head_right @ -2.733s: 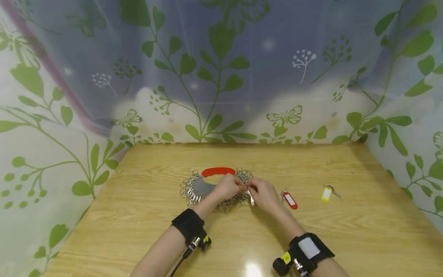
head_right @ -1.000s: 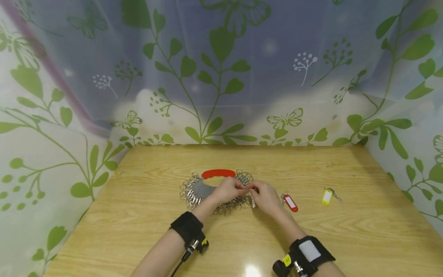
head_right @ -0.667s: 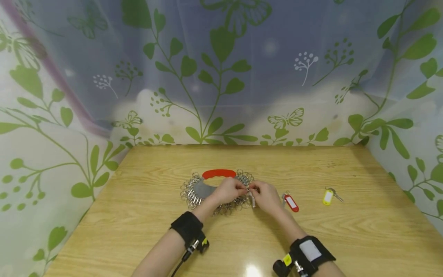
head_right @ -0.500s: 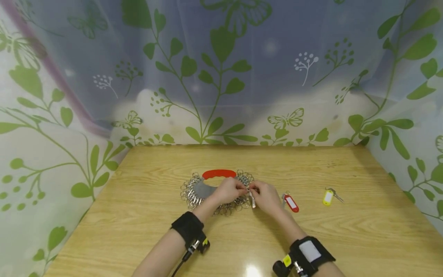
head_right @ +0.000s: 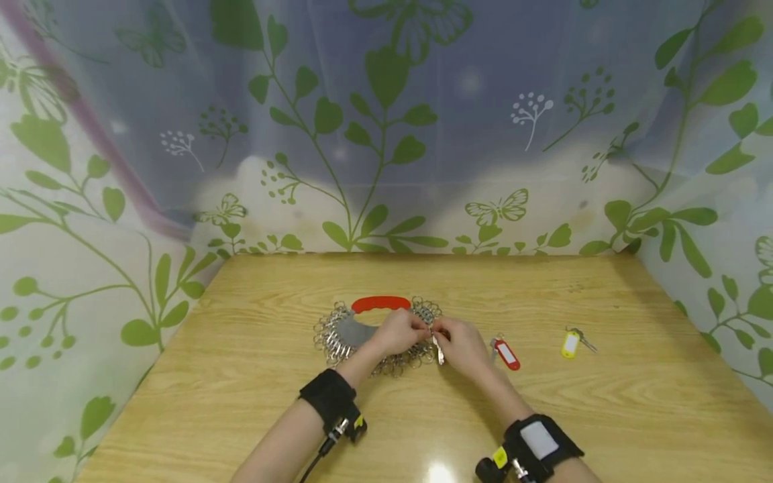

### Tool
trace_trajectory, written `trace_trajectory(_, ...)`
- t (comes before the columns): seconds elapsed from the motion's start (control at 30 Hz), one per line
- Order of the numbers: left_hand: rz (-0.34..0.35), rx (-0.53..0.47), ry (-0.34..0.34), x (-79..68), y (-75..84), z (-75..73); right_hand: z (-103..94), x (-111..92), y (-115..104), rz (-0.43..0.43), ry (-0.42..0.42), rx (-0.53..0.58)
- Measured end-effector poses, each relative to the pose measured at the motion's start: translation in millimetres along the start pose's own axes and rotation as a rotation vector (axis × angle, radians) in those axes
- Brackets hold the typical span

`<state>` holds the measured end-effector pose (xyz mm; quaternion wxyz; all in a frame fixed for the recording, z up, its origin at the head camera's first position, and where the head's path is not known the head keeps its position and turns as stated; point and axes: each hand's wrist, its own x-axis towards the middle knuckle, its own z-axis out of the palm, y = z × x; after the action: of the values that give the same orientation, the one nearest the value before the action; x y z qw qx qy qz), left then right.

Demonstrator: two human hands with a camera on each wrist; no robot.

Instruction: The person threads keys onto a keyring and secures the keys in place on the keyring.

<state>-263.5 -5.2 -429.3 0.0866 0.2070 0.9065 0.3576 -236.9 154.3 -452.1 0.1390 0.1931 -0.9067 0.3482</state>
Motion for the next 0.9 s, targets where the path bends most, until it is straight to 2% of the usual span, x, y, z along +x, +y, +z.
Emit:
trace_trajectory(0.2, -0.027, -0.045, 0.005, 0.4, -0.6, 0.1, 0.7, 0.0, 1.4, -0.004, -0.008, -0.021)
trace_trajectory(0.3, -0.013, -0.068, -0.007, 1.6, -2.1, 0.2, -0.5, -0.2, 2.0, 0.014, -0.011, -0.026)
trace_trajectory(0.47, 0.031, -0.037, -0.020, 1.9, -3.1, -1.0, -2.0, -0.9, 1.5, 0.071, -0.020, 0.005)
trace_trajectory(0.6, 0.039, -0.012, -0.013, 0.8, -4.4, -1.2, -1.8, -0.5, 0.8, 0.099, -0.035, 0.044)
trace_trajectory(0.77, 0.049, -0.016, -0.010, -1.1, -6.3, -0.2, -0.4, -0.1, -0.6, 0.094, -0.027, 0.041)
trace_trajectory(0.9, 0.020, -0.035, 0.006, -2.2, -5.3, -0.8, 1.4, 0.9, -2.0, 0.065, -0.016, 0.024)
